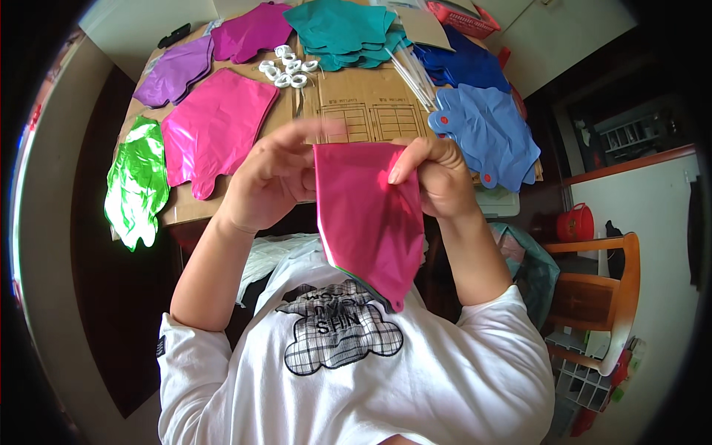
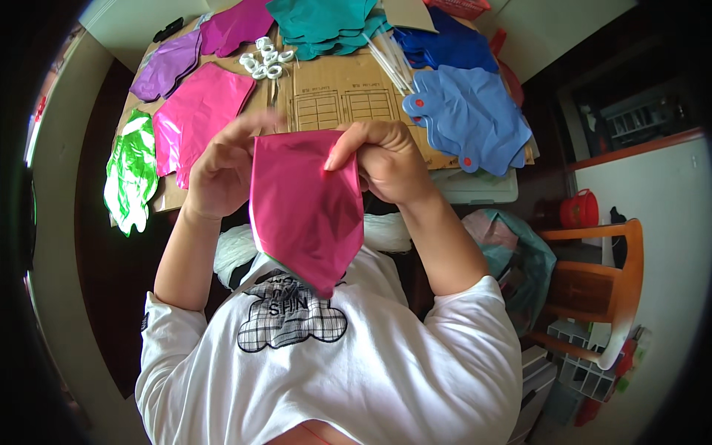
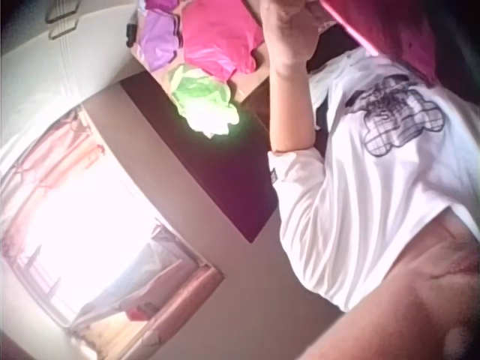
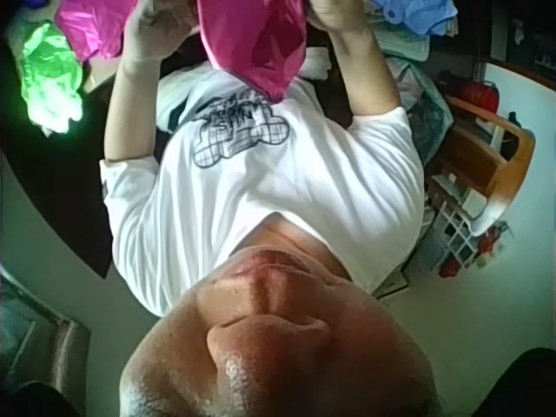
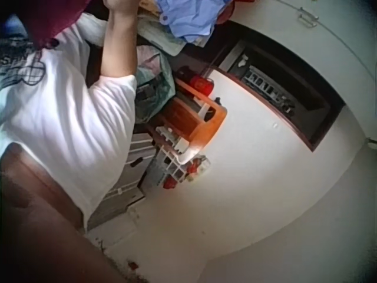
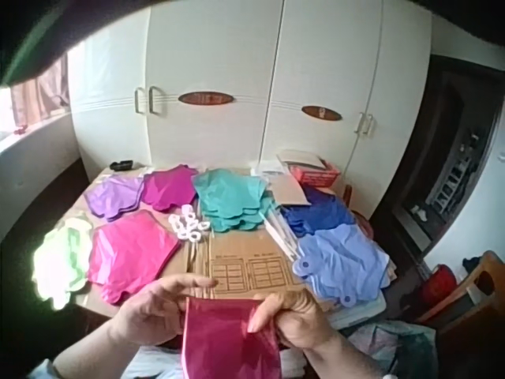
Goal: Sorting and inspecting colorful deflated foil balloons on a workbench.
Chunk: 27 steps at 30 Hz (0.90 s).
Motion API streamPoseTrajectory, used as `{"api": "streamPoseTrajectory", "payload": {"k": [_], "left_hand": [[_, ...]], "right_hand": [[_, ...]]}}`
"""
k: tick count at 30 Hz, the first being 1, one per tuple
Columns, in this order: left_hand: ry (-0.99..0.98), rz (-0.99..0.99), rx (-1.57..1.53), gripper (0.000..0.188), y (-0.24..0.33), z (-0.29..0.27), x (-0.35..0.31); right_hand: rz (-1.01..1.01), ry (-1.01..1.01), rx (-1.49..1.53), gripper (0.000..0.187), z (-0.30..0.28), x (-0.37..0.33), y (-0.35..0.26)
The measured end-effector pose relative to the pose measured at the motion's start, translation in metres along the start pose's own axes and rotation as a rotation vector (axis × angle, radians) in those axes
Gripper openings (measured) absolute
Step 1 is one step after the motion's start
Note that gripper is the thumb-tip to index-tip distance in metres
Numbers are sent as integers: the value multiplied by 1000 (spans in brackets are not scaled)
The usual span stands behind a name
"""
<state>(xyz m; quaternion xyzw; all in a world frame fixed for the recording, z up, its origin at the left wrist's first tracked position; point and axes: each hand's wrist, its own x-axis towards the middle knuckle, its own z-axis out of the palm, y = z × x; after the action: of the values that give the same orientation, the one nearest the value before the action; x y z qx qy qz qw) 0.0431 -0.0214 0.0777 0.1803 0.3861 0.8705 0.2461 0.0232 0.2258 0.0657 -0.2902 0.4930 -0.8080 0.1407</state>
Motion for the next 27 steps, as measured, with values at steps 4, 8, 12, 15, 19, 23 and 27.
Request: {"api": "streamPoseTrajectory", "payload": {"k": [4,8,12,15,19,23,27], "left_hand": [[181,-244,117,48,-15,13,-1],[153,-334,171,23,-23,12,-6],[197,-303,90,22,-24,11,-9],[292,-292,7,22,-19,8,-7],[314,-384,-64,17,-29,-1,-5],[295,-429,-154,21,-23,-3,-10],[393,-369,555,44,-5,-25,-24]], "right_hand": [[-65,23,-348,34,-2,5,-3],[54,180,-240,37,-2,9,5],[60,48,-115,56,-11,-6,3],[-193,-126,-1059,85,-22,-12,2],[-528,-170,-1563,59,-7,-18,2],[-581,-212,-1417,37,-11,-17,4],[5,26,-1037,21,-9,-30,8]]}}
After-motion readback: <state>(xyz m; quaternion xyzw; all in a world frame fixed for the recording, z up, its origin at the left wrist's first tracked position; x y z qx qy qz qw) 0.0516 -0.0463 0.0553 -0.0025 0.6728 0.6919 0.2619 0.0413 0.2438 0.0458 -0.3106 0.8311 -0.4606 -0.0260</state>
